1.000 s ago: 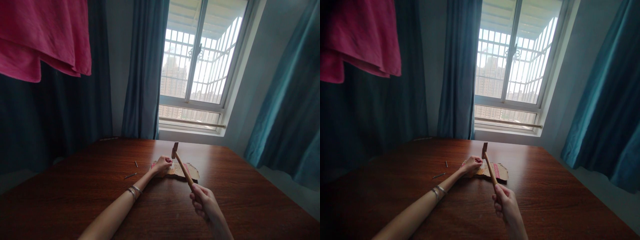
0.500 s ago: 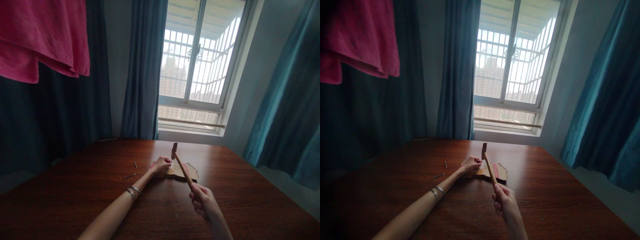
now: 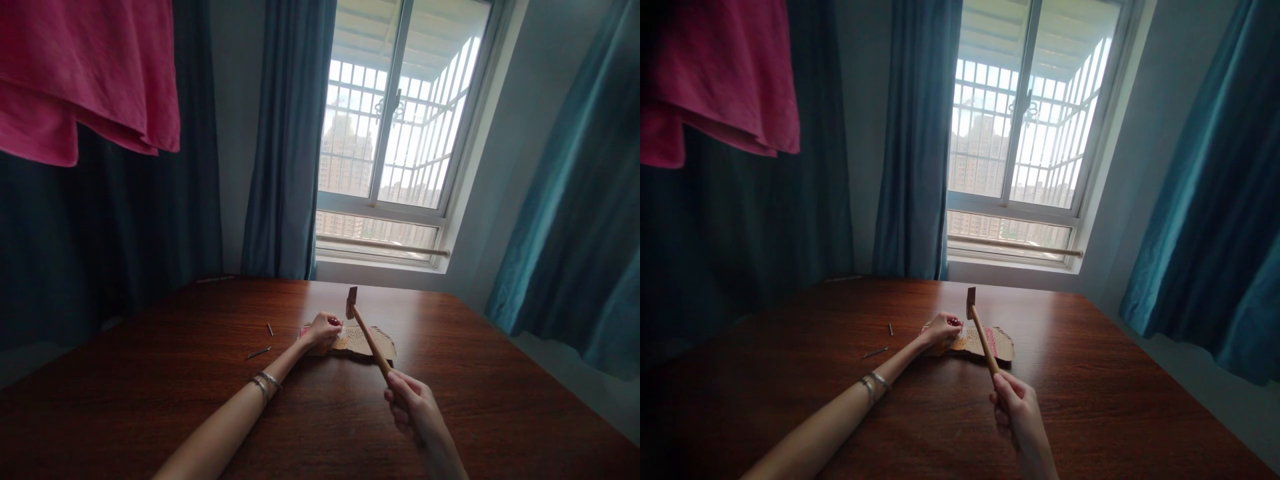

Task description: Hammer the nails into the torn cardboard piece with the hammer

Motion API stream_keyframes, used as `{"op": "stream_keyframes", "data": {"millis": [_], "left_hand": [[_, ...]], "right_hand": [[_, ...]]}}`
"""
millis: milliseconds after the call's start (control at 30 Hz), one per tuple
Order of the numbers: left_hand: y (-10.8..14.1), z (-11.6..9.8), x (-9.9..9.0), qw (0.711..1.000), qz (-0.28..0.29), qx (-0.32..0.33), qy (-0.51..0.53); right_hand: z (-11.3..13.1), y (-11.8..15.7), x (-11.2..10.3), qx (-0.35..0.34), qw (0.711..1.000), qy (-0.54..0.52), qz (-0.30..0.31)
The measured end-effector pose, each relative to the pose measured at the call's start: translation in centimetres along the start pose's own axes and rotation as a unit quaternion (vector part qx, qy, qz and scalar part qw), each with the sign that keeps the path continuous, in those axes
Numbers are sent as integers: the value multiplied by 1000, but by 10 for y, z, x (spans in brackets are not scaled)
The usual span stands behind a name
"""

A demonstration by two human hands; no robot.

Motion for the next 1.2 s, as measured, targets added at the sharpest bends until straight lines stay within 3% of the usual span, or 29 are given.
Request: {"op": "stream_keyframes", "data": {"millis": [67, 167, 300, 433, 567, 667, 933, 1200], "left_hand": [[-1, 1, 0, 1000, 2, 2, -1], [-1, 0, 0, 1000, 11, 0, 8], [-2, -5, -3, 999, 24, 2, 43], [-5, -4, -7, 996, 30, -3, 81], [-8, -1, -13, 996, 37, 7, 85], [-9, 0, -15, 995, 45, 11, 85], [-6, -10, -6, 995, 67, 17, 72], [-4, -17, 1, 995, 87, 26, 50]], "right_hand": [[2, 4, -15, -28, 999, 16, -36], [6, 15, -49, -69, 986, 70, -135], [16, 33, -101, -123, 933, 209, -266], [13, 40, -150, -80, 869, 352, -338], [3, 39, -184, -49, 853, 385, -350], [-1, 41, -192, -45, 851, 378, -362], [7, 48, -172, -81, 859, 344, -370], [1, 42, -168, -57, 860, 372, -346]]}}
Point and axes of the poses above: each hand's wrist, its own y-axis away from the middle knuckle, its own x-axis out of the palm, z = x × y, the point moved 8 cm from there along -y, towards the middle knuckle
